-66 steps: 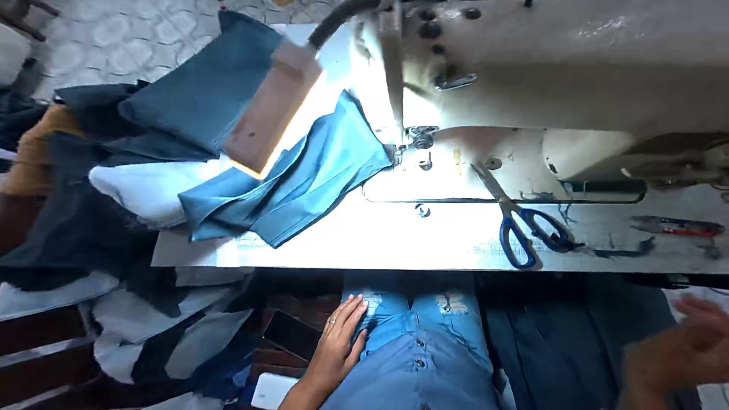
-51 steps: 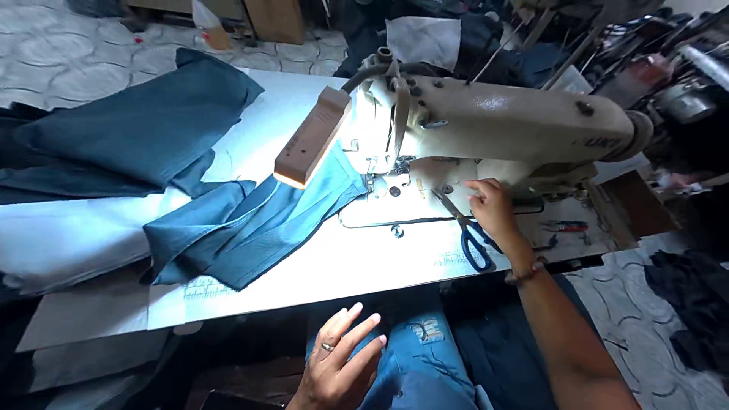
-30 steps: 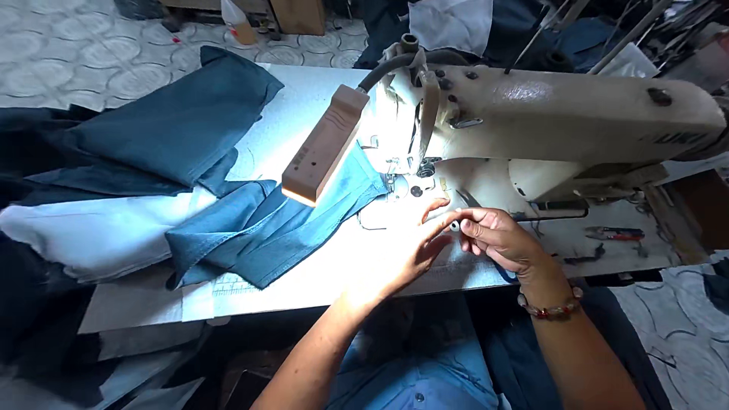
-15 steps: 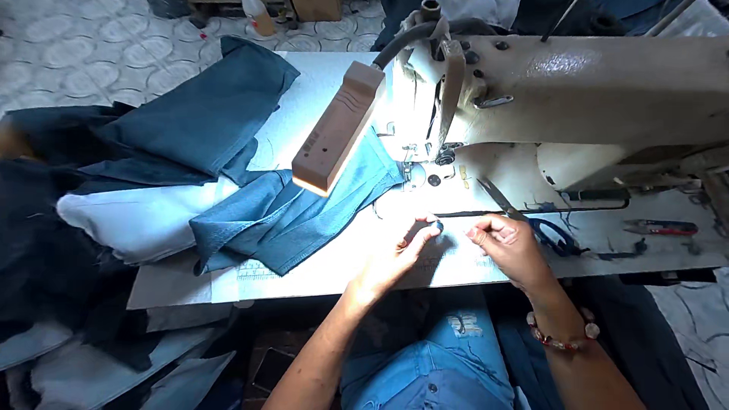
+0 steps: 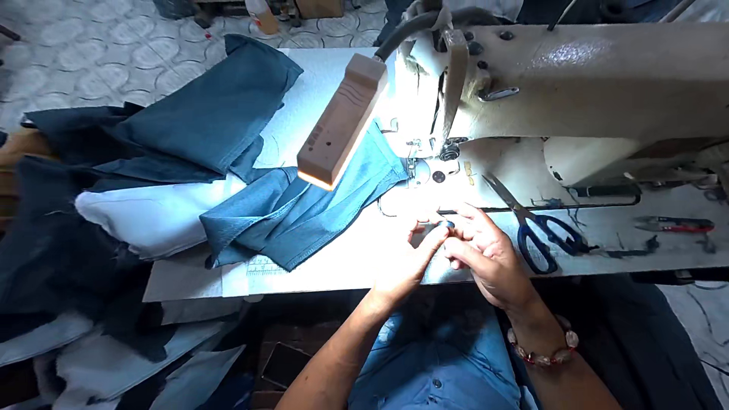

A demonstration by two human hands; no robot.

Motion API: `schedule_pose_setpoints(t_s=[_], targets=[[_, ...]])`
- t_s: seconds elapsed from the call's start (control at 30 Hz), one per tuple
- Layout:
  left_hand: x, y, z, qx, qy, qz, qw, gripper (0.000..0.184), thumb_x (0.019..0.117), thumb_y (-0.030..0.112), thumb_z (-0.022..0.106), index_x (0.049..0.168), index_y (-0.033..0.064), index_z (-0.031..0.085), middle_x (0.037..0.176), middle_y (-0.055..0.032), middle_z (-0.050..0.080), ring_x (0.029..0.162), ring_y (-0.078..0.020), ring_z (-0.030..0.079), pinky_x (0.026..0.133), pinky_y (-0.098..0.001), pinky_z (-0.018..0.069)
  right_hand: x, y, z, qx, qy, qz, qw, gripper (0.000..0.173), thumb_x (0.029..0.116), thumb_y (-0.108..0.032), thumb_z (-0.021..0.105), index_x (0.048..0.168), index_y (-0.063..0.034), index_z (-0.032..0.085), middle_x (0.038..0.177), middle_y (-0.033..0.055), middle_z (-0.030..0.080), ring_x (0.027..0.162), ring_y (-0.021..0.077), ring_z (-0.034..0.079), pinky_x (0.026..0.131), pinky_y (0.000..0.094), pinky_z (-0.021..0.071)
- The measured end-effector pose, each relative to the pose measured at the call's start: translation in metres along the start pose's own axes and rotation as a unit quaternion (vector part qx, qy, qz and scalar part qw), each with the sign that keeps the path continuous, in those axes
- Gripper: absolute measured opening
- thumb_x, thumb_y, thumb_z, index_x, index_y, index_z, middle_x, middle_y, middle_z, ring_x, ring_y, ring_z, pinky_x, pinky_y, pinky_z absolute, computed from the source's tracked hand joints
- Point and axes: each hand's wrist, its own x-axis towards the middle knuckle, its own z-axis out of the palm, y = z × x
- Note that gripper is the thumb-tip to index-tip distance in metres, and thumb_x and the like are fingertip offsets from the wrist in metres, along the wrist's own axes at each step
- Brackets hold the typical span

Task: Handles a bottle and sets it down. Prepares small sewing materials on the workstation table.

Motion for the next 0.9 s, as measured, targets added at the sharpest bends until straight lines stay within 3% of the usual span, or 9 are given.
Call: schedule_pose_setpoints(t_s=[0.07, 0.2, 0.37, 0.43, 0.53, 0.73, 0.77, 0.83, 0.9], targets=[[-0.001, 0.006, 0.003, -0.057, 0.034, -0.083, 0.994, 0.012, 0.0981, 0.004, 0.06, 0.107, 0.0086, 0.066, 0.096, 0.0056, 0.069, 0.093, -0.0011, 0.065, 0.088, -0.0208, 0.0533, -0.001, 0.007, -0.001, -0.036, 0.057, -0.028, 0.997, 0.038, 0.0929, 0.006, 0.05, 0.129, -0.0026, 0.057, 0.076, -0.0113, 0.063, 0.064, -0.0046, 0.057, 0.06, 0.0127, 0.0491], [-0.002, 0.008, 0.01, -0.154, 0.057, -0.169, 0.972, 0.018, 0.0998, -0.003, 0.054, 0.095, 0.0066, 0.069, 0.086, 0.0025, 0.069, 0.081, -0.0025, 0.065, 0.079, -0.0183, 0.0545, -0.001, 0.015, -0.007, -0.104, 0.093, -0.088, 0.986, 0.034, 0.0923, 0.004, 0.047, 0.123, -0.0018, 0.06, 0.075, -0.0134, 0.059, 0.062, -0.0081, 0.05, 0.059, 0.0103, 0.0419], [-0.002, 0.016, 0.018, -0.276, 0.129, -0.284, 0.909, 0.02, 0.1037, -0.002, 0.049, 0.094, 0.0047, 0.065, 0.088, -0.0038, 0.072, 0.082, -0.0095, 0.07, 0.075, -0.0216, 0.0571, -0.003, 0.015, -0.009, -0.14, 0.098, -0.106, 0.98, 0.035, 0.0905, 0.003, 0.047, 0.122, 0.0015, 0.062, 0.072, -0.0132, 0.055, 0.061, -0.0078, 0.047, 0.057, 0.0107, 0.0399], [-0.002, 0.014, 0.019, -0.319, 0.136, -0.31, 0.885, 0.016, 0.105, 0.002, 0.048, 0.1, 0.0049, 0.063, 0.091, -0.0052, 0.073, 0.083, -0.0107, 0.072, 0.074, -0.0223, 0.0581, -0.005, 0.018, -0.009, -0.143, 0.102, -0.108, 0.978, 0.035, 0.0902, 0.003, 0.046, 0.122, 0.0014, 0.062, 0.071, -0.0137, 0.055, 0.06, -0.008, 0.047, 0.057, 0.011, 0.0399], [0.001, 0.008, 0.018, -0.376, 0.128, -0.325, 0.858, 0.018, 0.1056, 0.004, 0.047, 0.097, 0.0039, 0.063, 0.086, -0.0074, 0.071, 0.072, -0.0115, 0.069, 0.068, -0.0223, 0.0585, -0.012, 0.02, -0.01, -0.142, 0.109, -0.113, 0.977, 0.034, 0.091, 0.003, 0.046, 0.121, 0.0009, 0.063, 0.069, -0.0143, 0.053, 0.059, -0.0081, 0.046, 0.056, 0.0107, 0.04], [0.003, 0.004, 0.01, -0.375, 0.142, -0.304, 0.864, 0.02, 0.1051, 0.005, 0.048, 0.094, 0.0035, 0.065, 0.08, -0.0075, 0.069, 0.067, -0.0112, 0.068, 0.064, -0.0223, 0.0582, -0.024, 0.023, -0.031, -0.262, 0.145, -0.143, 0.943, 0.034, 0.0906, 0.003, 0.044, 0.115, 0.0058, 0.067, 0.071, -0.0066, 0.059, 0.059, -0.0076, 0.05, 0.057, 0.0103, 0.0434], [0.003, 0.004, 0.009, -0.372, 0.14, -0.302, 0.867, 0.02, 0.1054, 0.006, 0.048, 0.094, 0.0035, 0.065, 0.08, -0.0072, 0.069, 0.067, -0.0111, 0.068, 0.064, -0.0221, 0.0581, -0.025, 0.022, -0.034, -0.331, 0.156, -0.151, 0.918, 0.034, 0.0909, 0.002, 0.044, 0.113, 0.0058, 0.07, 0.071, -0.0019, 0.061, 0.059, -0.0049, 0.051, 0.057, 0.0116, 0.0435], [0.002, 0.005, 0.009, -0.364, 0.139, -0.301, 0.87, 0.021, 0.106, 0.006, 0.047, 0.094, 0.0034, 0.064, 0.08, -0.0072, 0.069, 0.067, -0.0111, 0.068, 0.065, -0.0219, 0.0578, -0.026, 0.016, -0.035, -0.487, 0.184, -0.155, 0.84, 0.036, 0.0897, 0.001, 0.046, 0.111, 0.0021, 0.075, 0.078, 0.0107, 0.07, 0.063, 0.0134, 0.061, 0.06, 0.0276, 0.0499], [0.002, 0.006, 0.01, -0.363, 0.145, -0.308, 0.867, 0.02, 0.1055, 0.005, 0.048, 0.093, 0.0029, 0.064, 0.079, -0.0079, 0.069, 0.066, -0.0114, 0.068, 0.064, -0.022, 0.0581, -0.025, 0.01, -0.029, -0.548, 0.197, -0.161, 0.797, 0.036, 0.089, 0.003, 0.048, 0.114, 0.0025, 0.074, 0.097, 0.0208, 0.071, 0.083, 0.0314, 0.069, 0.07, 0.0423, 0.0562]])
